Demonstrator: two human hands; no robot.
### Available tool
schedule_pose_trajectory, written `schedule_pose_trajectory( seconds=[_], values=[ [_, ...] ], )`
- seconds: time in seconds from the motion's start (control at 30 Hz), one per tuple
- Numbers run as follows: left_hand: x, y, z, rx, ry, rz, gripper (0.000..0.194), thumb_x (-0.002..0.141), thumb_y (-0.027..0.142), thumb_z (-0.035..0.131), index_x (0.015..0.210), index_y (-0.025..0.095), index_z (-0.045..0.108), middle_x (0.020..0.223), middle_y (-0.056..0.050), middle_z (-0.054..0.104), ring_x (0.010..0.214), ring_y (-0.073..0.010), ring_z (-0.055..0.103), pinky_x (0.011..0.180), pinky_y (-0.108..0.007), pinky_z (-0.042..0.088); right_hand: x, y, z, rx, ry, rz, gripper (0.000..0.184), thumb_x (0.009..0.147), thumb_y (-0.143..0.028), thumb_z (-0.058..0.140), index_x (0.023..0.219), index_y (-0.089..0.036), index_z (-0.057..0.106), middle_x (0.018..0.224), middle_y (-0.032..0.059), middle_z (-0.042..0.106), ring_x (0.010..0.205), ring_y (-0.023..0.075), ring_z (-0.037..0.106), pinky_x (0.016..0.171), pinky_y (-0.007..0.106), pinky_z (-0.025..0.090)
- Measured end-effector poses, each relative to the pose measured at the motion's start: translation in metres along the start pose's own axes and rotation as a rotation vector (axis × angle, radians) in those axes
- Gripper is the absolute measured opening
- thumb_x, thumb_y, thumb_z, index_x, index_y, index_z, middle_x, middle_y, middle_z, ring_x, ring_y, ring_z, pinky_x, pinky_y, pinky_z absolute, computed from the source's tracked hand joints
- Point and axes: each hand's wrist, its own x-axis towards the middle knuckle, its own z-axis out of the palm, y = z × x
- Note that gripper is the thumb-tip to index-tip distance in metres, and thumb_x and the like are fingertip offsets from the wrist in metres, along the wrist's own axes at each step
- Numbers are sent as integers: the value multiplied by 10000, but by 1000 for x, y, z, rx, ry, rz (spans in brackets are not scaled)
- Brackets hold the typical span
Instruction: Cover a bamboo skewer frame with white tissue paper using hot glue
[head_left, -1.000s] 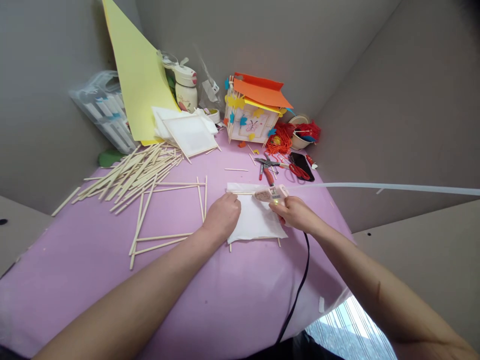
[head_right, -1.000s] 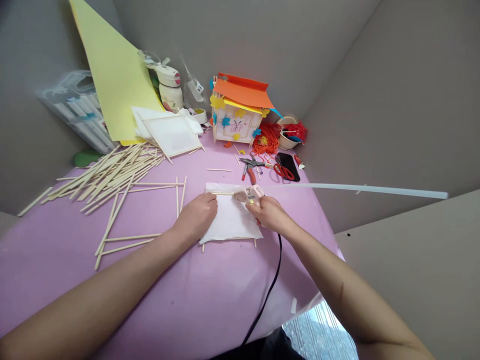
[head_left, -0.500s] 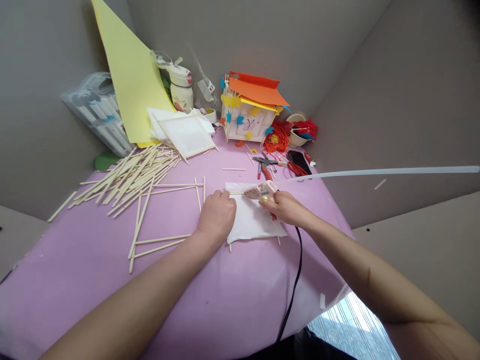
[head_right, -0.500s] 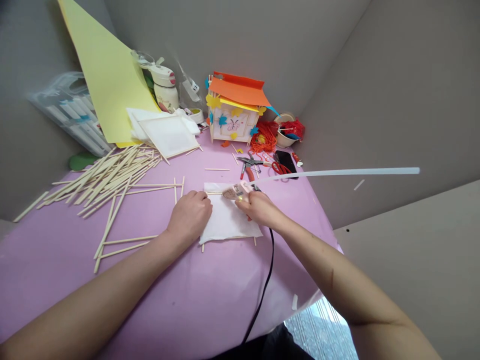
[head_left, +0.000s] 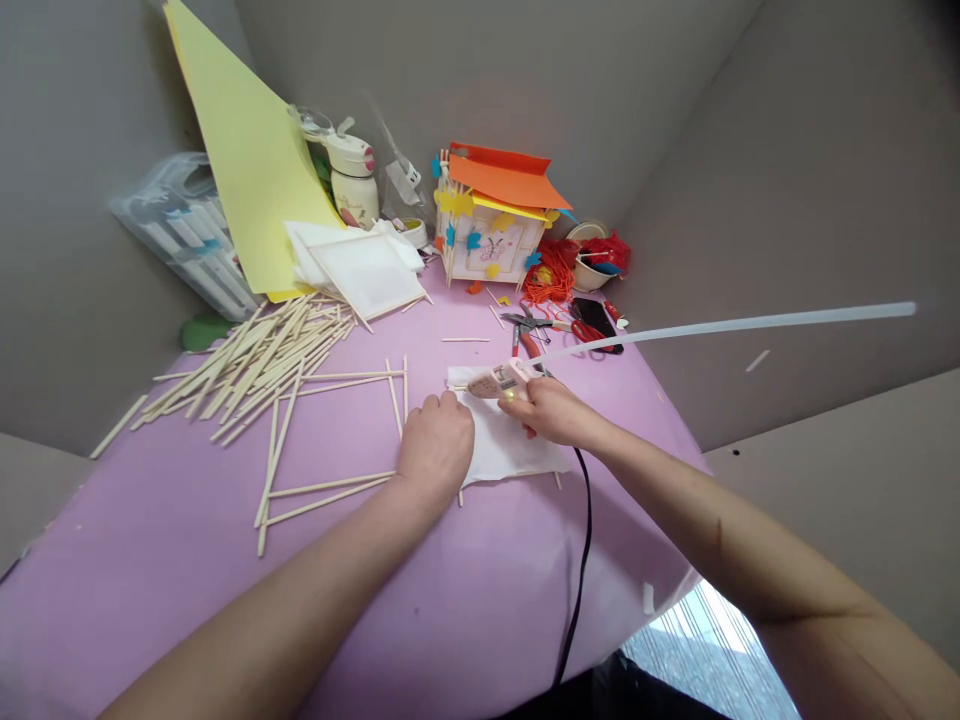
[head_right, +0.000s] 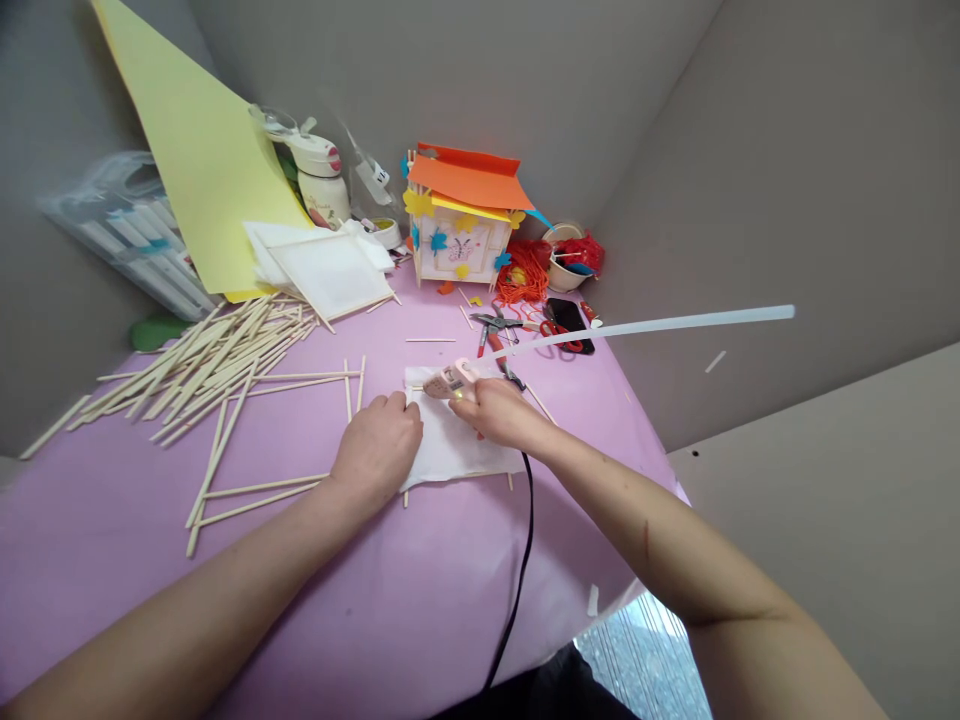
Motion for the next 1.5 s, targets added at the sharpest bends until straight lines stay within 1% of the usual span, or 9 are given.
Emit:
schedule_pose_trajectory(
  seconds=[0.13, 0.37, 0.53, 0.73, 0.93, 1.07, 1.17, 1.33, 1.5],
  values=[
    [-1, 1, -3, -6, -28, 8, 269, 877, 50, 390, 927, 79, 653, 952, -150, 618, 929, -288, 592, 748, -381, 498, 3, -4, 1, -19, -1, 6, 484, 871, -392, 482, 439, -181, 539, 490, 38, 608, 529, 133, 551, 576, 252, 364],
    [-2, 1, -3, -6, -34, 2, 284, 894, 62, 375, 946, 78, 654, 964, -149, 615, 923, -295, 587, 754, -393, 500, 5, -7, 4, -46, -12, 3, 478, 874, -381, 481, 442, -180, 521, 484, 36, 593, 520, 132, 540, 573, 258, 359],
    [-1, 1, -3, -4, -36, 8, 288, 903, 77, 380, 951, 81, 663, 976, -155, 615, 927, -289, 582, 763, -385, 498, 0, 2, 1, -20, -24, 29, 471, 877, -387, 469, 458, -181, 537, 508, 43, 616, 532, 136, 555, 572, 255, 365],
    [-1, 1, -3, 10, -43, 15, 293, 879, 49, 391, 950, 82, 673, 975, -157, 613, 928, -284, 578, 767, -377, 496, -9, 12, -6, -21, -14, 71, 477, 869, -380, 473, 432, -195, 518, 478, 41, 600, 499, 139, 542, 578, 259, 378],
    [-1, 1, -2, 25, -45, 18, 303, 864, 29, 390, 948, 81, 677, 973, -158, 615, 928, -278, 578, 768, -370, 495, -17, 17, -13, 32, 8, 145, 462, 854, -388, 483, 436, -192, 509, 464, 40, 589, 475, 132, 536, 539, 248, 378],
    [-1, 1, -2, 18, -41, 13, 297, 862, 27, 394, 946, 75, 675, 974, -163, 616, 933, -277, 580, 770, -366, 496, -21, 18, -20, 81, 45, 154, 461, 849, -411, 492, 453, -179, 533, 460, 26, 585, 453, 115, 520, 547, 237, 389],
    [0, 1, -2, 18, -39, 15, 299, 857, 21, 393, 942, 73, 675, 970, -165, 616, 932, -278, 582, 767, -365, 496, -23, 19, -22, 99, 45, 153, 454, 840, -418, 505, 460, -173, 549, 466, 23, 591, 438, 107, 509, 538, 236, 391],
    [-1, 1, -2, 17, -38, 20, 303, 863, 28, 389, 937, 75, 679, 971, -164, 616, 930, -277, 580, 772, -365, 492, -22, 18, -18, 128, 8, 157, 416, 831, -398, 513, 483, -173, 551, 480, 27, 608, 453, 112, 527, 540, 233, 399],
    [-2, 1, -3, 12, -18, 20, 300, 878, 55, 388, 948, 72, 679, 967, -170, 613, 927, -284, 580, 758, -367, 490, -16, 6, -10, 89, -16, 99, 421, 845, -374, 498, 479, -174, 556, 516, 41, 632, 520, 134, 574, 572, 237, 409]
  ],
)
